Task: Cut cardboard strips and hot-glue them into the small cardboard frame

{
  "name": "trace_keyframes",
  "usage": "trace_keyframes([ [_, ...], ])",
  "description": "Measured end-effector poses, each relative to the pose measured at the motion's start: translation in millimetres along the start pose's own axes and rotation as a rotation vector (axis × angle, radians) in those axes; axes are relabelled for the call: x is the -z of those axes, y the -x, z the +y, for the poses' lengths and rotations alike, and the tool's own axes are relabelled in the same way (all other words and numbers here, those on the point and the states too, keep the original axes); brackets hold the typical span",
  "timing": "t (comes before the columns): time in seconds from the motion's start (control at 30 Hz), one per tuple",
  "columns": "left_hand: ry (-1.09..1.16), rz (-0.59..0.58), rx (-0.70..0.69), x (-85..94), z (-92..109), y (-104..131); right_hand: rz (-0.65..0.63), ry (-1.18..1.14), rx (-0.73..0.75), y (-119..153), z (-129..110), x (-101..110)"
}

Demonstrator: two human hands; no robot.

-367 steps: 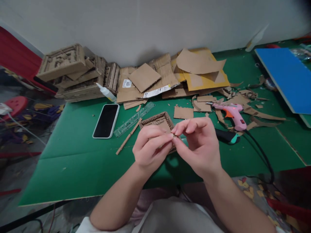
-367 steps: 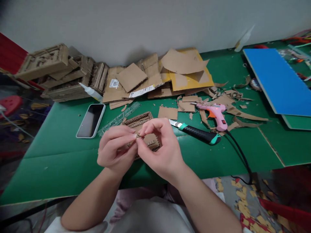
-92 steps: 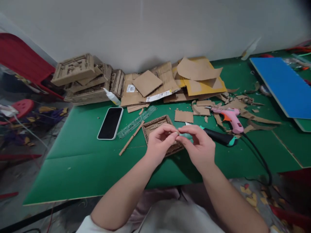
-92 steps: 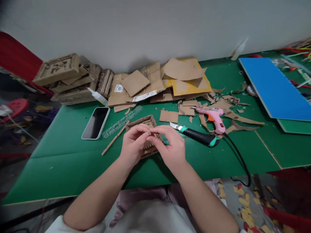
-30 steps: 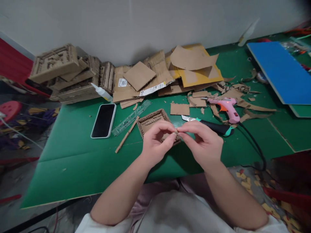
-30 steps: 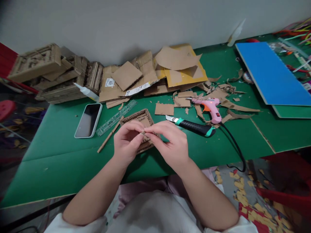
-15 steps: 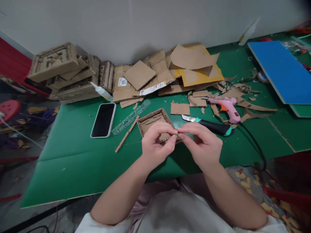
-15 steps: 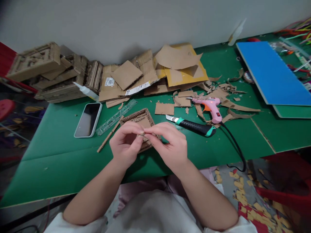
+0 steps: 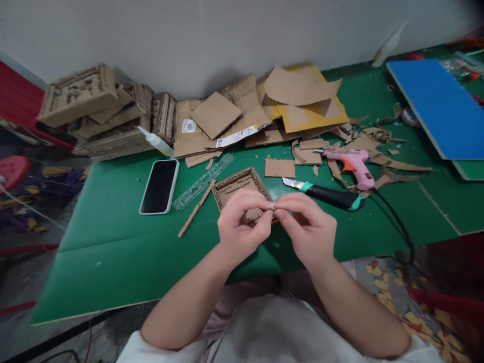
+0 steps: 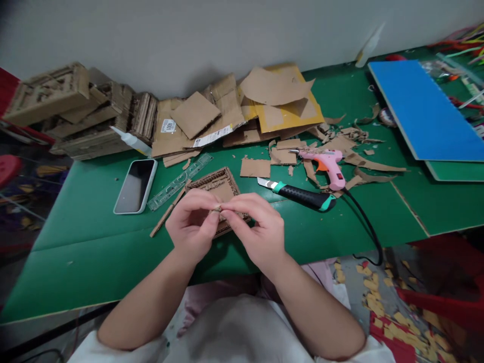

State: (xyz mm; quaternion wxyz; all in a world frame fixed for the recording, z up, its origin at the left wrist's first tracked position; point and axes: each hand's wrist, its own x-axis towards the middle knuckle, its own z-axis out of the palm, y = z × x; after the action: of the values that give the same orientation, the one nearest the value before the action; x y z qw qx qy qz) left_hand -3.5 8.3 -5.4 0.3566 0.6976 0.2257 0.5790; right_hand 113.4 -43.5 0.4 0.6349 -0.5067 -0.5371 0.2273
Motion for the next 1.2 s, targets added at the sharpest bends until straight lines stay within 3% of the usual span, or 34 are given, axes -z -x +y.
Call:
trace_keyframes([
  [0.2, -0.029, -0.009, 0.001, -0.7, 1.5, 0.5, 0.007, -0.025, 0.002, 0.0, 1.3, -0.2],
  [0.53, -0.13, 0.04, -0.12, -1.7, 4.6, -0.8, 0.027, -0.079, -0.027, 1.4, -2.8, -3.2],
  [1.2, -0.052, 0.026, -0.095, 1.8, 4.2, -2.6, 0.046, -0.189, -0.048, 2.9, -4.6, -6.9],
])
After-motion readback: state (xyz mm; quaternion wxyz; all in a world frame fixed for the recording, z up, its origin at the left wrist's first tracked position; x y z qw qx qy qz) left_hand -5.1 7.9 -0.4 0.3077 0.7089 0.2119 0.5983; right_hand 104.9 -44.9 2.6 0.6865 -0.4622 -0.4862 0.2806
